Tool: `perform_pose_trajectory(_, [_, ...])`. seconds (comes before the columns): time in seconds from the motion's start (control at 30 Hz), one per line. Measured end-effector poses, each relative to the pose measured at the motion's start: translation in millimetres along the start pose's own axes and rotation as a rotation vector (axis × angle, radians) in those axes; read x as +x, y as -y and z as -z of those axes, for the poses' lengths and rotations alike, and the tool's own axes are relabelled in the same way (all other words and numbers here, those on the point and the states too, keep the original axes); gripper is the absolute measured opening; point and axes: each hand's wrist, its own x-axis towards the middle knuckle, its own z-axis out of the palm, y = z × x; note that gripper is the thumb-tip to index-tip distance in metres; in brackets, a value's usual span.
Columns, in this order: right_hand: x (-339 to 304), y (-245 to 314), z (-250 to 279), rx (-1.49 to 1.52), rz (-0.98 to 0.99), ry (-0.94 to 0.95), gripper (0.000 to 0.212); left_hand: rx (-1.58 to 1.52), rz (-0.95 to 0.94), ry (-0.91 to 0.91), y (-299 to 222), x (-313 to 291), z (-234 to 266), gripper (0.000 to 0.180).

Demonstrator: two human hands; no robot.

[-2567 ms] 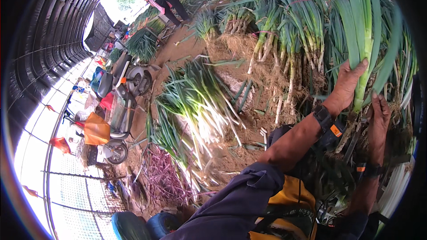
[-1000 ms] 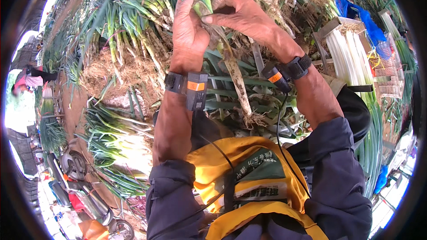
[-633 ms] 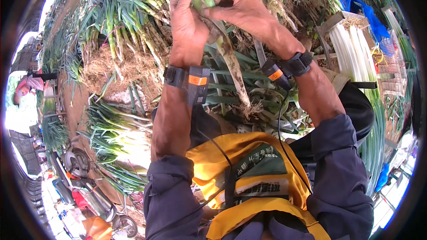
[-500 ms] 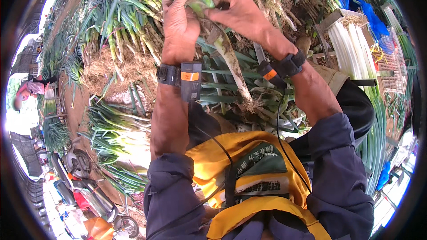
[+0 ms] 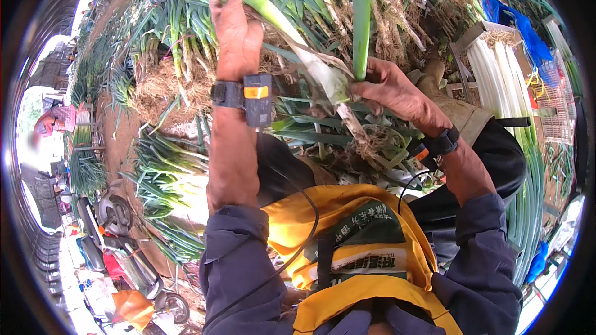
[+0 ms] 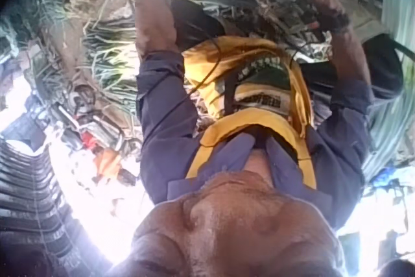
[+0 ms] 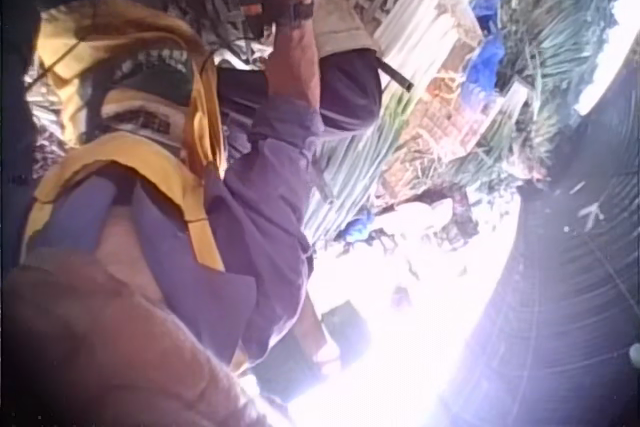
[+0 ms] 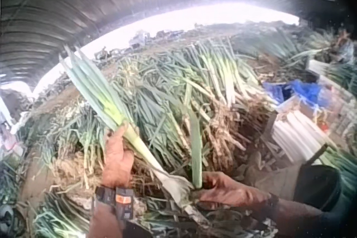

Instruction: Clean and sort green onions by hand in an outdoor processing area.

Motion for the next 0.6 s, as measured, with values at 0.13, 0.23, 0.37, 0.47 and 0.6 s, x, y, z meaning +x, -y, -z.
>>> perform_pose_trajectory(0.13, [-1, 4, 15, -0.067, -0.113, 0.066, 0.033, 0.111, -0.124, 0.083, -12, 18, -18, 0.031])
perform_pose_trajectory(0.23, [1, -21, 18, -0.197, -0.218, 0.127, 0.036, 0.167, -0.215, 0.189, -17, 24, -19, 0.036])
perform_pose_trajectory(0.37, [-7, -109, 22, -0.58, -0.202, 0.065, 0.04, 0.116, -0.266, 0.163, 1, 16, -18, 0.037])
perform_pose_trajectory(0.47, [-31, -171, 19, -0.505, -0.398, 0.126, 0.041, 0.2, -0.255, 0.06, 6, 19, -9, 0.038])
perform_pose_trajectory(0.6, [-80, -234, 35, -0.818, -0.541, 0.161, 0.037, 0.159, -0.284, -0.03, -2, 21, -9, 0.04])
